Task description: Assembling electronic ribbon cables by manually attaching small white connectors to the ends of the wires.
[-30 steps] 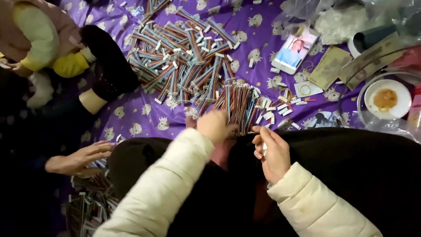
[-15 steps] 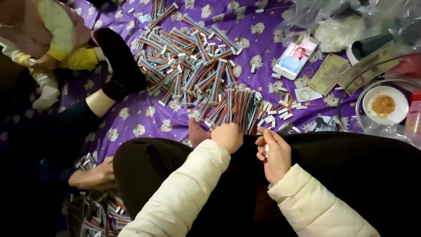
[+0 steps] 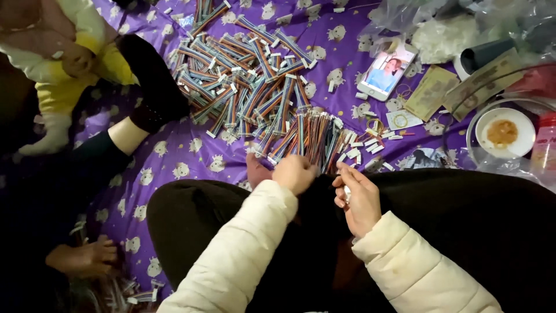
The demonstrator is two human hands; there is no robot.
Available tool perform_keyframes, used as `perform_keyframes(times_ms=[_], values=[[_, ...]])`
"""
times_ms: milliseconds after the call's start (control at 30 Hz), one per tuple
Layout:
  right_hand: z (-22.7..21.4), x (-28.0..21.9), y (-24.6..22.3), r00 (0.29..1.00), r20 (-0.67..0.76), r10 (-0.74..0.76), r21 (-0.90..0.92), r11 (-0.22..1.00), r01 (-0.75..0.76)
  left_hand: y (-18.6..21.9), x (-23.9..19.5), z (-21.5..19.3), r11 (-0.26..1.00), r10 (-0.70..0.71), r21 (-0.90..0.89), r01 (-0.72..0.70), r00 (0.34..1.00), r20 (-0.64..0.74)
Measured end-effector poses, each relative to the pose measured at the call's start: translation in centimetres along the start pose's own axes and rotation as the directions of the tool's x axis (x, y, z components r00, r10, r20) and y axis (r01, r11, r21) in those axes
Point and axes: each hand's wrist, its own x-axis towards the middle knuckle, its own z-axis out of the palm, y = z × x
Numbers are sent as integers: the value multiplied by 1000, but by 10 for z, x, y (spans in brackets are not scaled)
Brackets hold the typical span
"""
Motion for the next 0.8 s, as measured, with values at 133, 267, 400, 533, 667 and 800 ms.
perform_keyframes(times_ms=[133,267,400,533,667,800], values=[[9,-7,-5,996,70,59,-21,998,-58,-1,-27,-38,768,-66,-630,117,992,103],[9,-8,-3,962,238,134,-67,990,-122,13,-68,-59,759,122,-650,-32,988,95],[9,-23,-19,939,332,93,-147,988,-46,-7,-65,-49,635,238,-755,-162,971,-8],[3,-17,1,924,372,93,-242,970,0,16,-102,-60,496,357,-864,-90,928,109],[2,-23,-6,913,407,-32,-304,938,169,17,-106,-46,359,284,-929,-94,959,13],[8,-35,-16,907,417,-58,-352,910,220,28,-112,-50,331,195,-936,-117,979,-53]])
